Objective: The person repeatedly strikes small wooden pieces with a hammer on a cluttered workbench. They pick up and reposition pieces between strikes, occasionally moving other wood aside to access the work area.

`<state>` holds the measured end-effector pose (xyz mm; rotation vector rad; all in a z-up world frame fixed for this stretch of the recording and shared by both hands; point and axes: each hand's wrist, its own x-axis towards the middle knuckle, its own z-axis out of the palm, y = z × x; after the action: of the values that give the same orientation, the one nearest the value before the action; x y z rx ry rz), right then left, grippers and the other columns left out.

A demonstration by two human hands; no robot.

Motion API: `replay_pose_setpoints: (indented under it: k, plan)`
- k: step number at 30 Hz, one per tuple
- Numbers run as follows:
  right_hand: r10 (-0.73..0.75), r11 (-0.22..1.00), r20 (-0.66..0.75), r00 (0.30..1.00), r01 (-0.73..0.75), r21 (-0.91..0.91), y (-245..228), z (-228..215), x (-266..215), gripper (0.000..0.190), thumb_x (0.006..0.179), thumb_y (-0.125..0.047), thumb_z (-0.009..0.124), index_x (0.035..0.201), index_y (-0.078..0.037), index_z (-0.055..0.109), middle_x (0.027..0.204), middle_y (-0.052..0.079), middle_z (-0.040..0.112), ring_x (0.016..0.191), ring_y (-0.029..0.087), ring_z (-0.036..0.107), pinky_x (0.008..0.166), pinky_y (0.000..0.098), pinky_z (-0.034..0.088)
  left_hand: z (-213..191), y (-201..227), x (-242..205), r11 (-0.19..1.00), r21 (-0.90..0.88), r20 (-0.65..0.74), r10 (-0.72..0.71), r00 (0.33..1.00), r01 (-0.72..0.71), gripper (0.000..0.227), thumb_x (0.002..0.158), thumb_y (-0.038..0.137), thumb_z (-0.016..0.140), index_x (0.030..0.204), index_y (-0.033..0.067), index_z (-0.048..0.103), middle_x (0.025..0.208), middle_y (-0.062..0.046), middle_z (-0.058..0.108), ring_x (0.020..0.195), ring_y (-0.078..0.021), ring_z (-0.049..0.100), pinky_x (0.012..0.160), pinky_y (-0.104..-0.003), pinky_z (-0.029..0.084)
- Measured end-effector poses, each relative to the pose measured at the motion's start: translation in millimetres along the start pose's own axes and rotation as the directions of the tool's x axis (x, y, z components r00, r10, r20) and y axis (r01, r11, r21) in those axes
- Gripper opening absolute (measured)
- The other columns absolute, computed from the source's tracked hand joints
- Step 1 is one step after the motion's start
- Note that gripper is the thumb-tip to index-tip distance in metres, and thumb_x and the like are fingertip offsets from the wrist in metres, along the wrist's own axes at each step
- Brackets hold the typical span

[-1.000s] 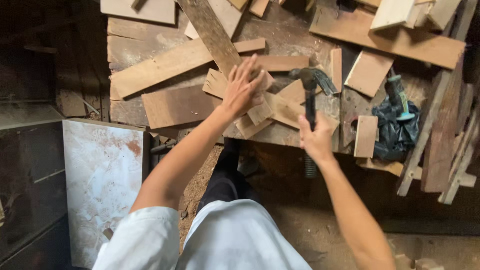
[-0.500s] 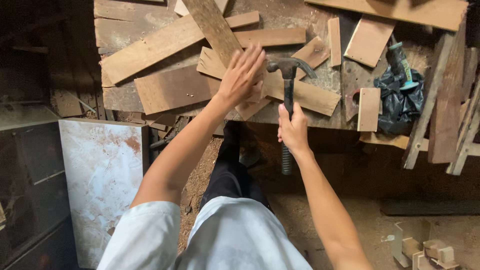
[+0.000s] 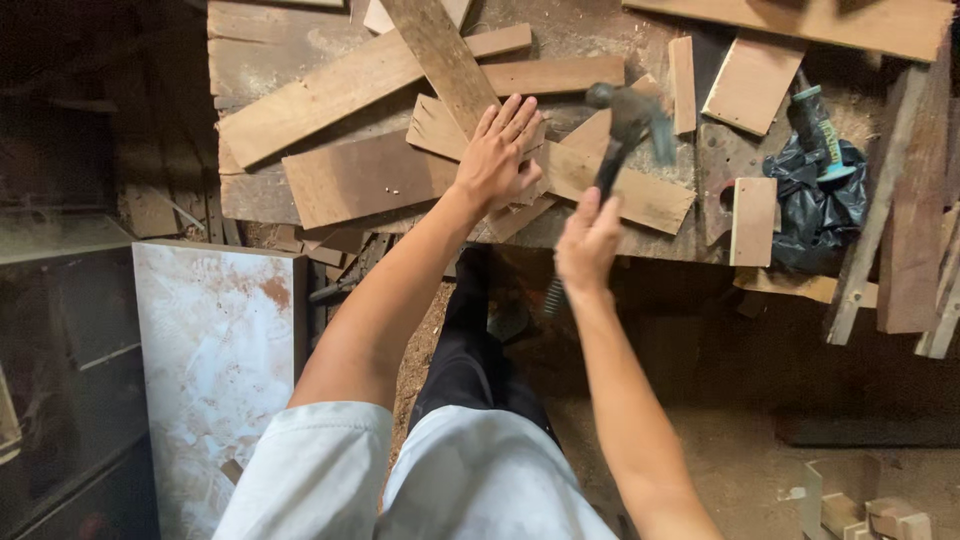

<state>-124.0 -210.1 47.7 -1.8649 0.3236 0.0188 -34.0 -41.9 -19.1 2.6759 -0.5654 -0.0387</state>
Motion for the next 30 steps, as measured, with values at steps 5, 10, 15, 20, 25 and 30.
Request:
replay_pose_setpoints:
  k: [5, 10, 15, 20, 25, 30]
  plan:
    - [0.032, 0.995, 0.052, 0.998, -0.026, -0.099, 19, 9, 7, 0.036, 0.111, -0.040, 0.040, 0.101, -0.006, 0.049, 0.054, -0.001, 0.053, 0.039, 0.011, 0.053, 0.034, 0.0311, 0.040, -9, -1, -1, 0.999, -0.028, 0.053, -0.021, 0.998, 0.022, 0.079, 0.089, 0.040, 0.061, 0.155, 0.0009, 0.043, 0.167, -0.015, 0.029, 0.156, -0.0321, 0.021, 0.127, -0.049, 0.016]
    - [-0.281, 0.951, -0.176, 0.943, 0.248, -0.186, 26, 14, 4, 0.039, 0.120, -0.035, 0.044, 0.098, -0.004, 0.048, 0.065, 0.007, 0.053, 0.052, 0.019, 0.053, 0.047, 0.0365, 0.042, -4, -4, 0, 0.999, -0.034, 0.047, 0.000, 0.999, 0.002, 0.077, 0.092, 0.037, 0.062, 0.156, 0.0011, 0.041, 0.168, -0.015, 0.028, 0.157, -0.0329, 0.019, 0.128, -0.049, 0.017]
    - [-0.001, 0.953, 0.007, 1.000, 0.003, -0.302, 32, 17, -1, 0.035, 0.109, -0.035, 0.046, 0.099, -0.002, 0.051, 0.060, 0.012, 0.056, 0.048, 0.029, 0.055, 0.046, 0.0473, 0.041, -5, -4, -1, 0.999, -0.050, 0.074, 0.004, 0.997, 0.000, 0.081, 0.089, 0.038, 0.064, 0.156, -0.0005, 0.038, 0.167, -0.016, 0.026, 0.156, -0.0342, 0.018, 0.127, -0.049, 0.016]
    - [-0.445, 0.867, -0.172, 0.879, 0.374, -0.330, 49, 18, -2, 0.037, 0.116, -0.035, 0.046, 0.101, -0.002, 0.053, 0.071, 0.017, 0.057, 0.064, 0.034, 0.058, 0.058, 0.0481, 0.044, -1, -4, 1, 0.999, -0.047, 0.048, 0.011, 0.999, -0.009, 0.076, 0.091, 0.035, 0.063, 0.156, 0.0017, 0.042, 0.168, -0.015, 0.028, 0.157, -0.0337, 0.020, 0.128, -0.049, 0.016]
    - [-0.157, 0.972, -0.054, 0.986, 0.145, -0.187, 42, 20, -1, 0.038, 0.114, -0.037, 0.047, 0.100, -0.001, 0.054, 0.065, 0.009, 0.052, 0.055, 0.025, 0.054, 0.049, 0.0402, 0.039, -5, -1, -3, 0.997, -0.073, 0.036, 0.007, 0.999, -0.005, 0.078, 0.090, 0.038, 0.064, 0.154, 0.0002, 0.042, 0.166, -0.017, 0.029, 0.155, -0.0359, 0.021, 0.126, -0.050, 0.017]
    - [-0.092, 0.994, -0.128, 0.987, 0.099, 0.045, 22, 7, -19, 0.035, 0.111, -0.036, 0.043, 0.103, -0.003, 0.051, 0.061, 0.002, 0.050, 0.048, 0.014, 0.051, 0.044, 0.0326, 0.040, -9, 1, -4, 0.999, -0.053, 0.030, -0.010, 0.999, 0.012, 0.079, 0.091, 0.039, 0.064, 0.157, 0.0024, 0.040, 0.169, -0.014, 0.028, 0.157, -0.0334, 0.021, 0.129, -0.049, 0.017]
